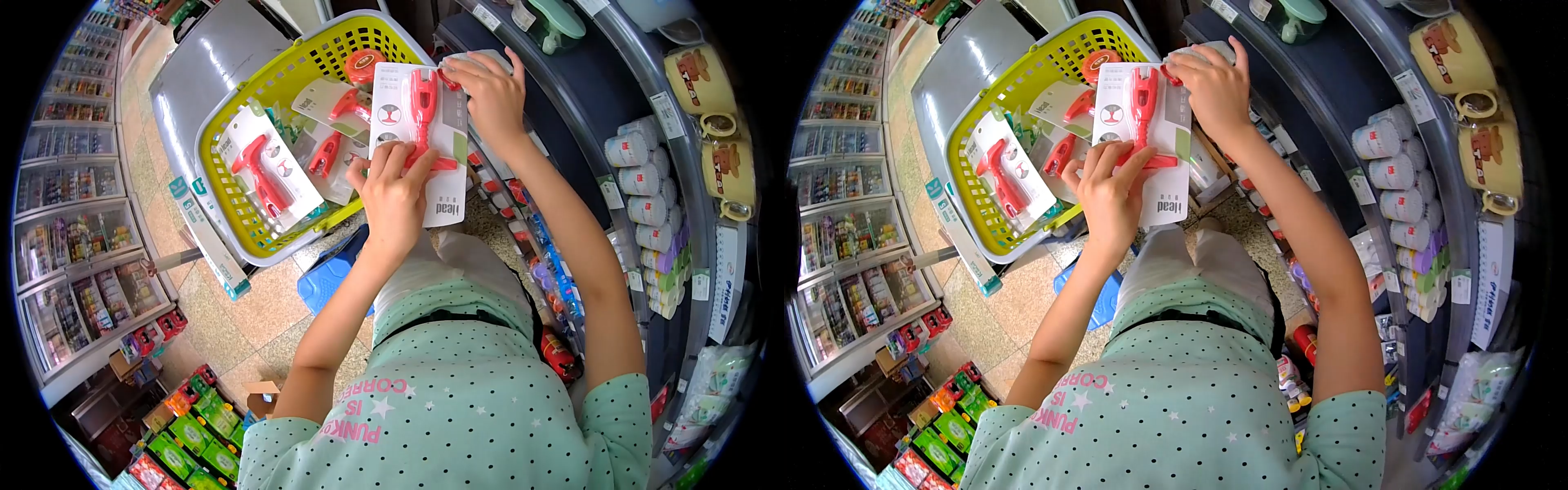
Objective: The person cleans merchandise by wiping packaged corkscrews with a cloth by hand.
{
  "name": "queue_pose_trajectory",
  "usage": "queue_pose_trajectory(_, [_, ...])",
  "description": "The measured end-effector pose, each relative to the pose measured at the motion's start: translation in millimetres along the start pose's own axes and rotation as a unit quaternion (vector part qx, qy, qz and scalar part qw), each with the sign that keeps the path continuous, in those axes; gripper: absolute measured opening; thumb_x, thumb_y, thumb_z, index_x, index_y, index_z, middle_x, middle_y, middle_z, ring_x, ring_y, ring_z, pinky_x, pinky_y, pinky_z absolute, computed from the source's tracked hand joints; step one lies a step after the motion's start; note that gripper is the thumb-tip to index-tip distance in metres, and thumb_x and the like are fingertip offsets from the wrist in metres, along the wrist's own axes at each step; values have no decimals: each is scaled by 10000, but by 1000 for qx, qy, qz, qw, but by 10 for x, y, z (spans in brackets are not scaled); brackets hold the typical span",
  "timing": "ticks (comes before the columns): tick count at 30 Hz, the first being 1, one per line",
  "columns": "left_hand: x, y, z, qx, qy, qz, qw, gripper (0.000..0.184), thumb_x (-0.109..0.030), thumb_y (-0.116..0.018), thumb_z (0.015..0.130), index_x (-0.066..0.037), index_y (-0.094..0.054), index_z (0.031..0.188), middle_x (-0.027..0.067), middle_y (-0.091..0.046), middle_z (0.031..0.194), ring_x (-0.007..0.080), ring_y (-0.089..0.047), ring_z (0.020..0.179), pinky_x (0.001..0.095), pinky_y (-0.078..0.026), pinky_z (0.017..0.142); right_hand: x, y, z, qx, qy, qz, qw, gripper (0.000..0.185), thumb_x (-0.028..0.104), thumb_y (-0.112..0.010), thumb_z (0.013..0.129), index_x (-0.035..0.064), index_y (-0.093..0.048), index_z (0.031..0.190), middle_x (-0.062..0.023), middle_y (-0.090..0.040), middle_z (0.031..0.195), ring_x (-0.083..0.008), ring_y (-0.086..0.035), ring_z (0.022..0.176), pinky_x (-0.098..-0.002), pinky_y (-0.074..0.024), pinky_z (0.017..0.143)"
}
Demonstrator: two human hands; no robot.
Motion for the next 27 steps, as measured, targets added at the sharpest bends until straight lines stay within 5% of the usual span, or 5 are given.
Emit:
queue_pose_trajectory(10, [101,152,111,31,0,-32,999,338,-66,-788,660,-164,-770,983,4,-686,969,205,-608,987,411,-349,907,-263,140,155,-24,-138,60,988,489,-90,-529,769,218,-774,1061,75,-724,1161,-147,-629,1118,-432,-275,1110])
queue_pose_trajectory(21, [506,664,335,259,-69,-86,960,305,-83,-768,692,-104,-745,995,53,-707,1105,246,-628,1063,398,-424,947,431,700,-565,42,-111,107,987,448,-89,-592,754,183,-774,1059,27,-713,1190,-206,-597,1181,-505,-220,1150])
queue_pose_trajectory(27, [180,386,422,155,27,-20,987,325,-148,-788,728,-65,-671,1019,78,-677,1016,282,-616,1011,413,-422,895,588,804,-675,48,-123,135,982,419,-85,-573,773,167,-776,1038,26,-716,1187,-216,-609,1169,-510,-233,1139])
Point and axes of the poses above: each hand's wrist, its own z-axis towards the middle knuckle, its own y-axis out of the back of the hand, x = y × z, the point moved 2 cm from there along z, towards the middle knuckle
